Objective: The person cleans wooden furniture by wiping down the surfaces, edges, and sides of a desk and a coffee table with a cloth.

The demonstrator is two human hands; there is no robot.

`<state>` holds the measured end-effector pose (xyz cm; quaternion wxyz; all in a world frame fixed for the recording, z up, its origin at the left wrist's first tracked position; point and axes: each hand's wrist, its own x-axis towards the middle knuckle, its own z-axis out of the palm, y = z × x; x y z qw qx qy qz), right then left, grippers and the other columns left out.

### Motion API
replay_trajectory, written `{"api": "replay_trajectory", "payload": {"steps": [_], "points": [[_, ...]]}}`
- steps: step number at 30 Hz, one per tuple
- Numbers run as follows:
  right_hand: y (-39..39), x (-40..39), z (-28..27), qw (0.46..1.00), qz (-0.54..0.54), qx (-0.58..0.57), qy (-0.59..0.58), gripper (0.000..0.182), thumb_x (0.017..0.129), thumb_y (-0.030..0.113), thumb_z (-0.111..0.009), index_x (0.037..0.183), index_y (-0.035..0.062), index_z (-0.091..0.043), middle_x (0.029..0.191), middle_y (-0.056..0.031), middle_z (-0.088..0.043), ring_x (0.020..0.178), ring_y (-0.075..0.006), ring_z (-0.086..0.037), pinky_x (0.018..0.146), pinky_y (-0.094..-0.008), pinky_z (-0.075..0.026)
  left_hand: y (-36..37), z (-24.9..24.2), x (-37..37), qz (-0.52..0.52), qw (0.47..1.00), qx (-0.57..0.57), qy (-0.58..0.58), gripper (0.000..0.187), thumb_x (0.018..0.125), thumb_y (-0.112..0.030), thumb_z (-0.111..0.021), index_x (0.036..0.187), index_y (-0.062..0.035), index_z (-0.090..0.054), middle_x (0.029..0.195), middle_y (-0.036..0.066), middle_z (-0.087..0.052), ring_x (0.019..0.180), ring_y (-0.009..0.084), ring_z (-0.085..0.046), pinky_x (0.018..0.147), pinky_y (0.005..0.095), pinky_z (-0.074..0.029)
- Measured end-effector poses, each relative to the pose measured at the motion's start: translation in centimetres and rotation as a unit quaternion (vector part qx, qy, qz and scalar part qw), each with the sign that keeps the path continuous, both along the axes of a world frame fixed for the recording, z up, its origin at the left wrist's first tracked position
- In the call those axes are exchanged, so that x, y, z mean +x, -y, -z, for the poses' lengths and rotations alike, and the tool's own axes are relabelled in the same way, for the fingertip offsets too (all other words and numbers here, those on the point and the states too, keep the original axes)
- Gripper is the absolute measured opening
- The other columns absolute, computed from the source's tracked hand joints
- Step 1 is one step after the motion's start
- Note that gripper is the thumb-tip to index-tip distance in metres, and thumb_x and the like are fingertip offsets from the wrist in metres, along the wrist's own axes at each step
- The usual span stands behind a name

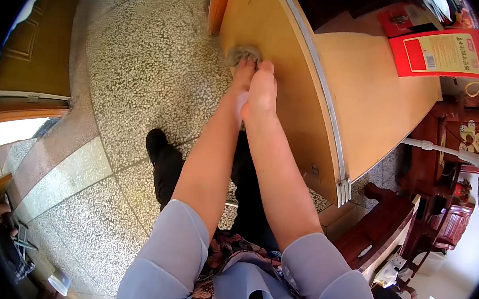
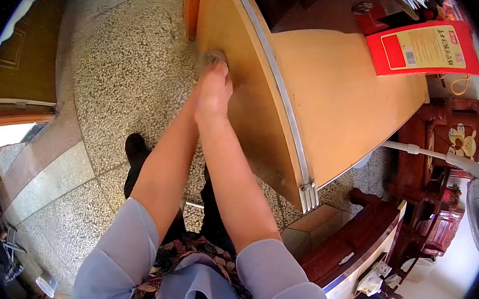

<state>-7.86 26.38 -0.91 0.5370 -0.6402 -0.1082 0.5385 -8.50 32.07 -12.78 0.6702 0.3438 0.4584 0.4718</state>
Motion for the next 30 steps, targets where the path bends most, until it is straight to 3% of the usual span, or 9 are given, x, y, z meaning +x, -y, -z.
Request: {"api": "replay_trajectory", "payload": {"steps": [4,7,13,15,18,21,22,26,30], "points": [[-1.0,1.8,3.0,0.998,0.046,-0.002,-0.035,0.062,0.094,0.039,-0.032,0.14,-0.0025,-0.027,0.145,-0.0125,-0.03,0.131,-0.0241,-0.032,0.107,-0.0326,-0.024,1.0,-1.4,0.3,-0.017,0.998,-0.054,-0.011,0.052,0.094,-0.022,-0.042,0.138,0.003,-0.032,0.139,0.022,-0.038,0.129,0.0322,-0.035,0.105,0.0315,-0.029],[-0.5,1.2,2.2,0.996,0.033,0.084,0.018,0.059,0.095,0.038,-0.031,0.134,-0.0068,-0.035,0.141,-0.0184,-0.035,0.13,-0.0278,-0.034,0.106,-0.0338,-0.026,-0.6,-2.2,2.1,-0.141,0.982,0.109,-0.059,0.052,0.093,-0.02,-0.043,0.139,0.0011,-0.03,0.14,0.019,-0.036,0.13,0.0289,-0.034,0.105,0.0317,-0.03],[0.8,-0.7,-1.3,0.973,-0.058,0.14,0.176,0.057,0.098,0.037,-0.026,0.136,-0.0051,-0.035,0.14,-0.0174,-0.035,0.131,-0.0281,-0.031,0.109,-0.0336,-0.021,-5.7,-1.2,0.2,-0.111,0.973,-0.008,0.202,0.054,0.095,-0.023,-0.04,0.14,0.0024,-0.027,0.15,0.016,-0.018,0.134,0.0276,-0.028,0.109,0.032,-0.023],[0.1,-0.9,0.1,0.998,-0.01,0.066,-0.008,0.058,0.098,0.037,-0.024,0.136,-0.0048,-0.034,0.14,-0.0174,-0.035,0.132,-0.0273,-0.029,0.109,-0.0335,-0.02,-6.5,-1.7,-0.4,-0.115,0.984,0.04,0.126,0.053,0.095,-0.025,-0.04,0.14,-0.0008,-0.029,0.15,0.016,-0.02,0.134,0.0282,-0.028,0.109,0.0321,-0.024],[1.1,-2.7,-3.4,0.977,-0.064,0.19,0.068,0.062,0.099,0.04,-0.021,0.14,-0.0051,-0.023,0.147,-0.0172,-0.023,0.137,-0.0258,-0.019,0.112,-0.0342,-0.014,-6.0,-6.3,0.7,-0.184,0.966,0.179,-0.023,0.048,0.094,-0.022,-0.04,0.138,-0.0011,-0.035,0.147,0.016,-0.029,0.134,0.0283,-0.03,0.107,0.0323,-0.026],[1.1,-3.2,-3.8,0.972,-0.076,0.2,0.097,0.064,0.098,0.042,-0.02,0.142,-0.0049,-0.017,0.15,-0.017,-0.016,0.14,-0.0251,-0.013,0.113,-0.035,-0.01,-7.8,-3.9,0.3,-0.185,0.959,0.208,-0.049,0.049,0.094,-0.021,-0.04,0.139,-0.0017,-0.033,0.146,0.016,-0.03,0.134,0.0287,-0.029,0.107,0.0319,-0.025],[1.1,-3.1,-3.6,0.975,-0.073,0.184,0.101,0.065,0.098,0.043,-0.02,0.142,-0.0047,-0.016,0.151,-0.017,-0.014,0.14,-0.025,-0.011,0.114,-0.0353,-0.009,-7.9,-2.6,-0.5,-0.125,0.99,0.001,0.06,0.051,0.095,-0.023,-0.043,0.141,-0.0048,-0.032,0.143,0.009,-0.035,0.129,0.022,-0.033,0.105,0.0293,-0.026],[0.3,-0.4,-0.4,0.977,-0.088,0.161,0.107,0.069,0.097,0.046,-0.021,0.143,-0.0046,-0.01,0.152,-0.0165,-0.008,0.141,-0.0249,-0.005,0.114,-0.0373,-0.005,-7.3,-0.5,0.3,-0.13,0.984,0.027,0.12,0.052,0.094,-0.025,-0.044,0.141,-0.0051,-0.032,0.143,0.009,-0.035,0.128,0.0217,-0.035,0.104,0.0307,-0.028],[-0.2,-1.6,-3.0,0.965,-0.07,0.201,0.153,0.068,0.098,0.046,-0.019,0.142,-0.0067,-0.014,0.151,-0.0175,-0.012,0.141,-0.0268,-0.009,0.114,-0.0379,-0.008,-8.8,-9.5,-0.1,-0.156,0.94,0.284,-0.109,0.058,0.094,-0.029,-0.04,0.142,-0.0024,-0.024,0.148,0.016,-0.023,0.137,0.0284,-0.023,0.11,0.0336,-0.021]]}}
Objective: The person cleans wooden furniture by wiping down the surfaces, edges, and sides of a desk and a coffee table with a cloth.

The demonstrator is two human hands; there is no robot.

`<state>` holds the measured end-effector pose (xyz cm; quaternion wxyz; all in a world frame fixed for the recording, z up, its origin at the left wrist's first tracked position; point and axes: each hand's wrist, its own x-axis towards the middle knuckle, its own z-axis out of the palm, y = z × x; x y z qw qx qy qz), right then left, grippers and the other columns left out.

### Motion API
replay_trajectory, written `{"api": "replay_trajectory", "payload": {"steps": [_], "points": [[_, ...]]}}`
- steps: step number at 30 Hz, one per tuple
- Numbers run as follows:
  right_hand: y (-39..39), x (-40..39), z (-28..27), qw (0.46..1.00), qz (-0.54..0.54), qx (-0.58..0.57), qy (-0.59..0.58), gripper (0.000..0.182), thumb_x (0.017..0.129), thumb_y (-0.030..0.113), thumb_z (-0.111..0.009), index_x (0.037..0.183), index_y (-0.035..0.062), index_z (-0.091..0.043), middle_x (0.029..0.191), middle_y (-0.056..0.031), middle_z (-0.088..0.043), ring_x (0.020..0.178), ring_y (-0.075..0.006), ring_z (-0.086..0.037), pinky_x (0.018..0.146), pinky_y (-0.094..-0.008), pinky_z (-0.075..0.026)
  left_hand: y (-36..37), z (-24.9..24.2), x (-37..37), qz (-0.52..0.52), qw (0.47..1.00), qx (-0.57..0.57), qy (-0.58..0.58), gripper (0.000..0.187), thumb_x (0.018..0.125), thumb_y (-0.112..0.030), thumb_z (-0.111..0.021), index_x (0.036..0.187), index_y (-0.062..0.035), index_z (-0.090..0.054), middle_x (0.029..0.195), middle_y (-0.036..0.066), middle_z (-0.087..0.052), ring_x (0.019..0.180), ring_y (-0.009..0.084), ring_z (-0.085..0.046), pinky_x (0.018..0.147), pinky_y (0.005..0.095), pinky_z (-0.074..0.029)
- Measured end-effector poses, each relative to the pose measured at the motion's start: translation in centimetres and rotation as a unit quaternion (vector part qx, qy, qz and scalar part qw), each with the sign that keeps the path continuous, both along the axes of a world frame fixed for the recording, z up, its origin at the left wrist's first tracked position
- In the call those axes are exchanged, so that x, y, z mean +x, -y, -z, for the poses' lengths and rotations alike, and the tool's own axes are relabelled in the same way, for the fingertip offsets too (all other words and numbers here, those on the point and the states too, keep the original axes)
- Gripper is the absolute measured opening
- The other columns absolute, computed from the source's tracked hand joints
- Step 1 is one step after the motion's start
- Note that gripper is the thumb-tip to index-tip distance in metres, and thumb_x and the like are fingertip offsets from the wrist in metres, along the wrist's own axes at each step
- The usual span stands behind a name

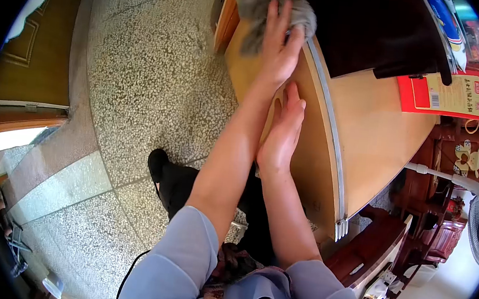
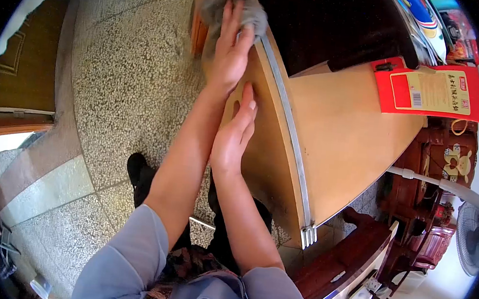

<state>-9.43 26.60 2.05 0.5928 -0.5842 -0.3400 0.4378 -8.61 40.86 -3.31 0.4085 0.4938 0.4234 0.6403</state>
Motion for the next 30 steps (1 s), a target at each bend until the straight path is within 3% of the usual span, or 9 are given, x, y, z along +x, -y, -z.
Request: {"api": "replay_trajectory", "payload": {"steps": [1,4,7,9,12,15,18,22,30], "points": [[-0.2,-0.3,-0.6,1.0,0.005,0.003,0.008,0.068,0.098,0.045,-0.018,0.141,-0.0075,-0.015,0.15,-0.0179,-0.014,0.14,-0.0276,-0.01,0.114,-0.0382,-0.009,-0.2,-0.7,-0.1,-0.007,0.997,0.061,-0.051,0.059,0.094,-0.031,-0.039,0.143,-0.0021,-0.023,0.149,0.016,-0.022,0.137,0.0285,-0.023,0.11,0.0336,-0.02],[-0.3,1.3,0.7,0.999,-0.025,0.005,0.019,0.067,0.099,0.044,-0.016,0.14,-0.0088,-0.018,0.149,-0.0198,-0.018,0.139,-0.0292,-0.014,0.114,-0.039,-0.012,0.0,0.3,-1.4,0.095,0.98,-0.162,0.063,0.059,0.096,-0.033,-0.039,0.146,-0.0096,-0.019,0.146,0.009,-0.029,0.132,0.0224,-0.031,0.106,0.0334,-0.026],[-0.3,1.0,0.1,0.999,-0.031,-0.01,-0.003,0.067,0.098,0.044,-0.015,0.139,-0.0094,-0.022,0.147,-0.0219,-0.021,0.138,-0.0304,-0.018,0.113,-0.0399,-0.014,-0.2,7.5,-0.2,0.056,0.964,-0.192,0.177,0.061,0.096,-0.037,-0.035,0.145,-0.0072,-0.017,0.149,0.013,-0.023,0.135,0.0267,-0.025,0.108,0.0345,-0.023],[-0.8,1.5,1.6,0.999,-0.019,-0.013,-0.026,0.067,0.098,0.044,-0.015,0.138,-0.0095,-0.024,0.145,-0.0229,-0.024,0.137,-0.0309,-0.021,0.113,-0.0403,-0.016,-0.5,9.9,1.2,0.005,0.956,-0.247,0.158,0.061,0.096,-0.037,-0.033,0.144,-0.0027,-0.018,0.151,0.016,-0.014,0.138,0.0323,-0.018,0.111,0.0357,-0.018],[-1.4,0.9,0.9,0.999,0.011,-0.014,-0.033,0.067,0.098,0.045,-0.016,0.136,-0.0099,-0.028,0.143,-0.0232,-0.028,0.135,-0.0315,-0.024,0.112,-0.0413,-0.018,-2.6,4.8,0.6,-0.007,0.998,-0.024,0.06,0.06,0.096,-0.036,-0.033,0.144,-0.0028,-0.019,0.151,0.016,-0.013,0.139,0.0318,-0.016,0.111,0.0355,-0.016],[-1.8,1.5,-1.5,0.988,0.053,-0.052,-0.136,0.067,0.098,0.045,-0.018,0.133,-0.0101,-0.033,0.14,-0.0235,-0.033,0.134,-0.0312,-0.028,0.111,-0.0424,-0.021,-3.5,0.9,-1.1,-0.001,0.998,0.065,0.008,0.058,0.096,-0.034,-0.034,0.144,-0.0029,-0.021,0.151,0.017,-0.013,0.139,0.032,-0.015,0.112,0.0352,-0.015],[-0.3,2.6,1.4,0.999,-0.003,0.026,0.021,0.066,0.098,0.045,-0.019,0.13,-0.0104,-0.037,0.137,-0.0238,-0.038,0.131,-0.0312,-0.032,0.11,-0.0433,-0.023,-5.4,9.3,0.3,-0.006,0.992,-0.037,0.117,0.061,0.097,-0.034,-0.033,0.145,-0.0017,-0.014,0.152,0.016,-0.012,0.139,0.0297,-0.014,0.112,0.0345,-0.014],[0.3,1.6,1.3,1.0,0.007,0.011,-0.008,0.065,0.098,0.044,-0.018,0.124,-0.0106,-0.043,0.13,-0.0238,-0.045,0.126,-0.0331,-0.038,0.108,-0.044,-0.025,-4.4,13.3,-0.7,0.043,0.921,-0.3,0.247,0.064,0.097,-0.043,-0.028,0.147,-0.0096,-0.006,0.15,0.013,-0.015,0.137,0.0278,-0.018,0.111,0.0371,-0.018],[0.6,2.3,2.2,0.995,-0.087,-0.034,0.032,0.065,0.098,0.043,-0.016,0.121,-0.01,-0.047,0.126,-0.0237,-0.049,0.121,-0.0319,-0.044,0.103,-0.0436,-0.031,-8.7,29.5,-2.8,0.088,0.872,-0.378,0.299,0.064,0.096,-0.035,-0.03,0.147,-0.0052,-0.004,0.152,0.011,-0.012,0.138,0.0266,-0.014,0.111,0.0389,-0.018]]}}
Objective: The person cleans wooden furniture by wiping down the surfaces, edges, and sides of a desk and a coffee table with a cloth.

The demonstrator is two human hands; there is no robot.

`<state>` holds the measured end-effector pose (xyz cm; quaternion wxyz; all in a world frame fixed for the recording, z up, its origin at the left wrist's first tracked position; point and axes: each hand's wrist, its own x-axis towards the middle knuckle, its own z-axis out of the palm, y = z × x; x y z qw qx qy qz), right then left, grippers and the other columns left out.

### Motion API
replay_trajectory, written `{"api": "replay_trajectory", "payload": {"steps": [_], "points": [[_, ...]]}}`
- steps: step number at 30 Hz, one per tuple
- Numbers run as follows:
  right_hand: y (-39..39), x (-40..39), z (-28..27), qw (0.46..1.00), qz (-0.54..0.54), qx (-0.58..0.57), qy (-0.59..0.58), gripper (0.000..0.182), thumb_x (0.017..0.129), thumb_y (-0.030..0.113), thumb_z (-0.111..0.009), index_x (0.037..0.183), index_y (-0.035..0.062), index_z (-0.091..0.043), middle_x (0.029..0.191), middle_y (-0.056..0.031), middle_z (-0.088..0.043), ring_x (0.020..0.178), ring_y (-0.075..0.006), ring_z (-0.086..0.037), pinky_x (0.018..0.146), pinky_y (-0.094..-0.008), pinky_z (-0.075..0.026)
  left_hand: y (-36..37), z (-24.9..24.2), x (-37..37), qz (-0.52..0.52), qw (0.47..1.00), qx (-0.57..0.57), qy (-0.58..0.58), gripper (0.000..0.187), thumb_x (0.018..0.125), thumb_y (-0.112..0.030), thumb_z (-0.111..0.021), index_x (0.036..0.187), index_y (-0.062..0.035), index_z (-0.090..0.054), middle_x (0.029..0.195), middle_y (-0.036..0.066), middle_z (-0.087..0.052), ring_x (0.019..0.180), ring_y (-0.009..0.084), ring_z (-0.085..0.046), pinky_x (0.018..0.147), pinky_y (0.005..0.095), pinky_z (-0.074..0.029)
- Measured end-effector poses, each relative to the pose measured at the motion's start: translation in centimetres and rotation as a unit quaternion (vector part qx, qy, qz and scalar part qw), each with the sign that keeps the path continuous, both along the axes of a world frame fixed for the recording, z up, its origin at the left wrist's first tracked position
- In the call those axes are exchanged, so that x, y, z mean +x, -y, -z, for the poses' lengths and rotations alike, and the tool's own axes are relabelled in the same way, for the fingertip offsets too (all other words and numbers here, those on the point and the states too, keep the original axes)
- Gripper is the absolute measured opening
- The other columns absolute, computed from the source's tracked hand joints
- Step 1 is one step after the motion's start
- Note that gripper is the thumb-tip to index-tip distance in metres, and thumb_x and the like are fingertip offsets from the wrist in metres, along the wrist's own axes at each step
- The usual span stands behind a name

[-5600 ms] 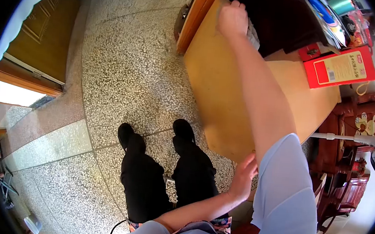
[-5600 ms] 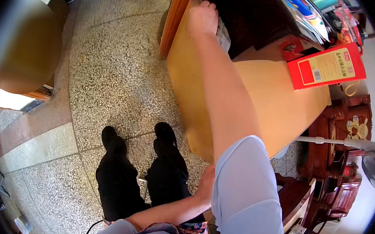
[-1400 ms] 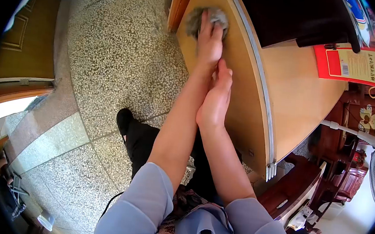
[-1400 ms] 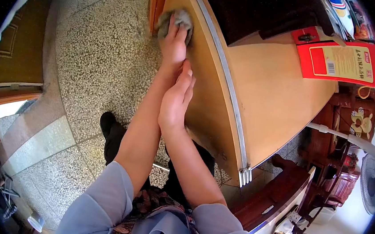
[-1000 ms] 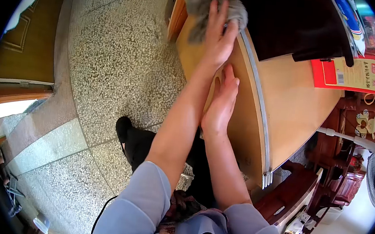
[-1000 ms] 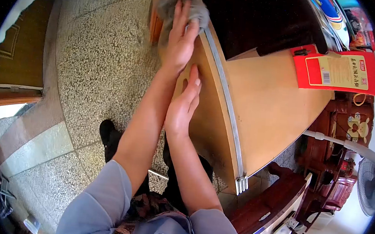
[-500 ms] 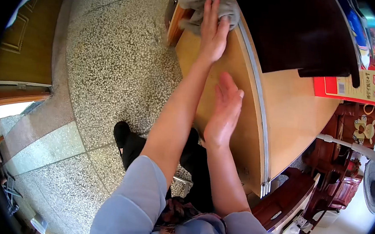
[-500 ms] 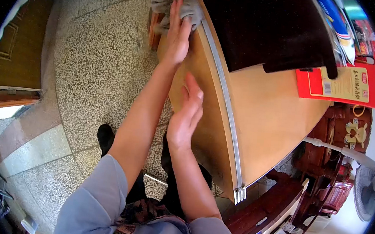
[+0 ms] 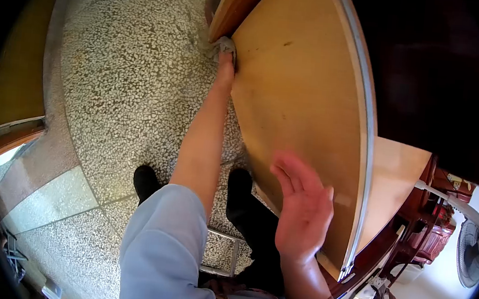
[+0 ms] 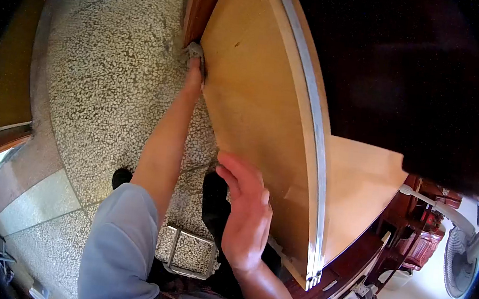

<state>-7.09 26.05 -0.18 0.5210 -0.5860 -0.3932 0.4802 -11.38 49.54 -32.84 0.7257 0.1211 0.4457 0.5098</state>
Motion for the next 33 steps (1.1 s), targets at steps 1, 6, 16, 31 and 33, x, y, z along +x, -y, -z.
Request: {"api": "replay_trajectory", "payload": {"steps": [1,6,16,31,33], "points": [[-0.2,-0.1,0.1,1.0,-0.001,-0.014,0.005,0.065,0.098,0.043,-0.016,0.12,-0.0098,-0.048,0.125,-0.0237,-0.049,0.12,-0.0317,-0.045,0.103,-0.0436,-0.032,0.4,0.0,-0.3,-0.004,1.0,-0.009,0.0,0.064,0.096,-0.036,-0.03,0.147,-0.0055,-0.005,0.152,0.012,-0.013,0.138,0.0265,-0.015,0.11,0.0396,-0.019],[-0.8,-1.0,0.9,0.999,-0.003,-0.028,0.023,0.064,0.099,0.042,-0.017,0.118,-0.0097,-0.049,0.123,-0.0235,-0.051,0.117,-0.0314,-0.047,0.1,-0.0433,-0.035,2.5,-0.4,-1.8,0.135,0.985,-0.075,-0.077,0.063,0.096,-0.037,-0.03,0.146,-0.0039,-0.011,0.151,0.013,-0.015,0.135,0.0277,-0.023,0.109,0.0383,-0.022],[0.1,-2.3,1.4,0.998,-0.06,-0.03,0.011,0.055,0.1,0.037,-0.02,0.12,-0.0073,-0.047,0.125,-0.019,-0.047,0.116,-0.0262,-0.046,0.098,-0.0391,-0.038,13.8,-0.5,3.1,0.008,0.998,0.058,0.022,0.058,0.088,-0.016,-0.045,0.141,-0.0017,-0.028,0.149,0.014,-0.023,0.136,0.0278,-0.024,0.108,0.0321,-0.024],[-0.9,-2.1,1.7,0.997,0.015,0.009,0.08,0.055,0.099,0.036,-0.023,0.111,-0.0091,-0.053,0.115,-0.0214,-0.055,0.111,-0.0271,-0.051,0.095,-0.0391,-0.039,18.0,-11.5,6.9,-0.032,0.958,0.203,-0.201,0.064,0.087,-0.02,-0.036,0.144,0.0001,-0.016,0.152,0.02,-0.003,0.14,0.0342,-0.005,0.112,0.0376,-0.011],[-0.6,-2.3,1.8,0.996,0.02,0.024,0.082,0.054,0.099,0.034,-0.024,0.11,-0.0092,-0.053,0.114,-0.0211,-0.056,0.111,-0.027,-0.051,0.095,-0.0389,-0.039,19.5,-12.4,7.4,-0.028,0.911,0.304,-0.276,0.065,0.086,-0.02,-0.037,0.144,0.0014,-0.015,0.152,0.02,-0.003,0.14,0.0352,-0.003,0.112,0.0386,-0.009]]}}
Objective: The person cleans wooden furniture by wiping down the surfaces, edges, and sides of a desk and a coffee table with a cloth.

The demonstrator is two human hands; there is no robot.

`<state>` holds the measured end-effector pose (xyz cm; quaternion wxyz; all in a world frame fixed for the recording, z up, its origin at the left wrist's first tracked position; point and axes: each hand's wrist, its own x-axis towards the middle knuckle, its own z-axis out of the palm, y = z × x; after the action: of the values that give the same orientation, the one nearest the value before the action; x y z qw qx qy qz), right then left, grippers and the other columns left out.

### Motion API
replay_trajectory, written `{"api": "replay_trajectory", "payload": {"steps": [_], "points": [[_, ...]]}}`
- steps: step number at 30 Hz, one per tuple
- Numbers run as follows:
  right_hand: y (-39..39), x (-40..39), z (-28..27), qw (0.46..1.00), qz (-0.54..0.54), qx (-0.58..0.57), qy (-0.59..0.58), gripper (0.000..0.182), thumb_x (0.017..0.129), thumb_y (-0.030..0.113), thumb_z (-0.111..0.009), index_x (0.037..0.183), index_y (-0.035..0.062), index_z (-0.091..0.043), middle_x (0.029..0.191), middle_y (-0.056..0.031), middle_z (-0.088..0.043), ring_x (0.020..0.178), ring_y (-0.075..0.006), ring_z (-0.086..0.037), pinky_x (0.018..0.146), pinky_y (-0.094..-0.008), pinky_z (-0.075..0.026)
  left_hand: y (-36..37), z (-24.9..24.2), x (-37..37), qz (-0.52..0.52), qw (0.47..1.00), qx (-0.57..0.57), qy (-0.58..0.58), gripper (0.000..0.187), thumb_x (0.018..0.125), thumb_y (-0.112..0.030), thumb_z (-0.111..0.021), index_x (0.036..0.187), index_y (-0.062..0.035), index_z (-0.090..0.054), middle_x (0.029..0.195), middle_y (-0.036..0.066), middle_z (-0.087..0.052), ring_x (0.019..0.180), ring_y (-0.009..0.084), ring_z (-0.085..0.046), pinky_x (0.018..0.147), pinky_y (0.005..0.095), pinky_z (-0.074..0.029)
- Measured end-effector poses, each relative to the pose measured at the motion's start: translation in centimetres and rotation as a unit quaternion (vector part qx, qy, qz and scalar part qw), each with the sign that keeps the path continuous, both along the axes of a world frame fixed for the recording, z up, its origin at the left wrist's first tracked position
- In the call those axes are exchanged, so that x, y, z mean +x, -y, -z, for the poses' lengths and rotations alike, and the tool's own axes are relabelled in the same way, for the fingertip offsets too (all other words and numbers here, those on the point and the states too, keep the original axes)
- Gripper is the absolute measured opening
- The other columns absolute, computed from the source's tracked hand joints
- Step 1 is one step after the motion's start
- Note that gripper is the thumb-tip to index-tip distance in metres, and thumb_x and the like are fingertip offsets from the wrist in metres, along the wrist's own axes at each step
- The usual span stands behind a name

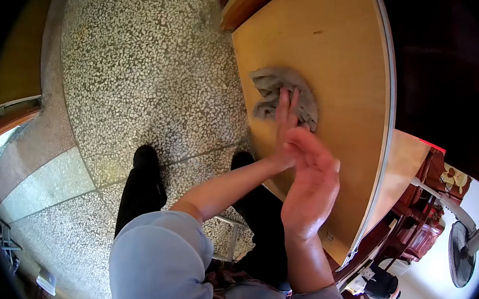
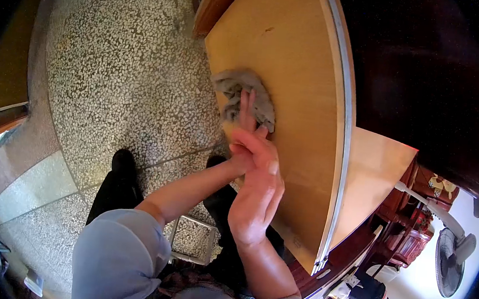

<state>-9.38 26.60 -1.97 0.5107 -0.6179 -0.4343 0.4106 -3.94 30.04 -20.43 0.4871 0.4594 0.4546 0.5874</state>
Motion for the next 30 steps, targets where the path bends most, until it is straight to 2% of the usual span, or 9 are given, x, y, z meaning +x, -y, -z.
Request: {"api": "replay_trajectory", "payload": {"steps": [2,8,12,14,17,21,24,27,30], "points": [[-0.2,-0.2,-0.1,1.0,-0.003,0.02,0.023,0.052,0.099,0.032,-0.024,0.11,-0.0093,-0.053,0.113,-0.0206,-0.056,0.11,-0.027,-0.051,0.095,-0.0388,-0.04,-0.5,0.6,0.4,-0.025,0.998,0.051,-0.036,0.066,0.086,-0.02,-0.038,0.144,0.0027,-0.014,0.152,0.021,-0.003,0.14,0.0359,-0.001,0.112,0.0393,-0.008],[-1.2,0.8,1.3,0.99,0.011,-0.019,0.14,0.049,0.099,0.029,-0.024,0.114,-0.0076,-0.052,0.115,-0.0177,-0.053,0.1,-0.0242,-0.052,0.091,-0.0354,-0.041,-6.3,2.8,-3.7,-0.023,0.946,-0.263,0.189,0.065,0.086,-0.021,-0.038,0.142,0.0058,-0.017,0.151,0.021,-0.005,0.14,0.0358,-0.003,0.112,0.04,-0.009],[-1.8,1.2,2.3,0.983,0.017,-0.008,0.181,0.047,0.099,0.027,-0.025,0.119,-0.0089,-0.049,0.121,-0.0214,-0.051,0.106,-0.0299,-0.05,0.094,-0.0379,-0.039,-6.6,-0.6,-4.0,0.007,1.0,-0.012,-0.001,0.064,0.087,-0.02,-0.039,0.143,0.0014,-0.018,0.151,0.022,-0.011,0.14,0.033,-0.011,0.112,0.0365,-0.013],[-2.6,1.4,3.0,0.965,-0.025,0.011,0.261,0.045,0.098,0.024,-0.027,0.121,-0.0092,-0.047,0.124,-0.0237,-0.048,0.11,-0.0343,-0.048,0.096,-0.0401,-0.037,-9.4,-0.2,-4.5,-0.022,1.0,0.013,-0.009,0.063,0.087,-0.021,-0.039,0.143,-0.0005,-0.019,0.151,0.021,-0.011,0.14,0.0341,-0.011,0.111,0.0382,-0.015],[-3.6,1.7,3.9,0.923,-0.093,0.031,0.372,0.043,0.097,0.021,-0.03,0.124,-0.0096,-0.043,0.127,-0.0273,-0.043,0.115,-0.041,-0.045,0.099,-0.0435,-0.035,-14.7,8.5,-3.5,-0.056,0.998,0.002,-0.027,0.063,0.087,-0.024,-0.04,0.144,-0.003,-0.021,0.151,0.02,-0.011,0.139,0.0335,-0.011,0.111,0.036,-0.015],[-5.4,0.0,5.4,0.87,-0.176,0.055,0.458,0.042,0.092,0.015,-0.041,0.126,-0.0095,-0.042,0.13,-0.0305,-0.039,0.117,-0.0453,-0.043,0.099,-0.0454,-0.035,-16.0,10.1,-7.3,0.015,0.946,-0.269,0.182,0.063,0.088,-0.025,-0.041,0.145,-0.0056,-0.021,0.152,0.018,-0.011,0.14,0.0316,-0.012,0.111,0.0342,-0.014],[-8.0,-1.8,5.7,0.855,-0.236,0.014,0.462,0.042,0.093,0.013,-0.037,0.128,-0.0087,-0.042,0.133,-0.0273,-0.039,0.124,-0.0396,-0.039,0.103,-0.0427,-0.032,-17.2,13.6,-8.7,0.066,0.936,-0.294,0.181,0.065,0.088,-0.024,-0.042,0.146,-0.0084,-0.018,0.152,0.016,-0.011,0.14,0.0295,-0.013,0.11,0.034,-0.018],[-6.2,-2.2,4.1,0.873,-0.259,-0.014,0.414,0.045,0.083,0.007,-0.051,0.125,-0.0077,-0.045,0.124,-0.0304,-0.044,0.115,-0.0439,-0.045,0.097,-0.0444,-0.038,-17.6,9.7,-12.2,0.122,0.89,-0.384,0.214,0.07,0.087,-0.02,-0.047,0.147,-0.0111,-0.014,0.152,0.015,-0.011,0.139,0.0289,-0.017,0.109,0.0344,-0.022],[-3.5,-3.2,0.6,0.874,-0.256,-0.054,0.41,0.041,0.08,0.008,-0.056,0.119,-0.0062,-0.051,0.115,-0.0282,-0.051,0.108,-0.0434,-0.05,0.094,-0.0426,-0.041,-18.5,11.8,-11.6,0.067,0.887,-0.387,0.244,0.071,0.085,-0.016,-0.05,0.147,-0.0103,-0.016,0.151,0.014,-0.016,0.137,0.0287,-0.022,0.107,0.0344,-0.026]]}}
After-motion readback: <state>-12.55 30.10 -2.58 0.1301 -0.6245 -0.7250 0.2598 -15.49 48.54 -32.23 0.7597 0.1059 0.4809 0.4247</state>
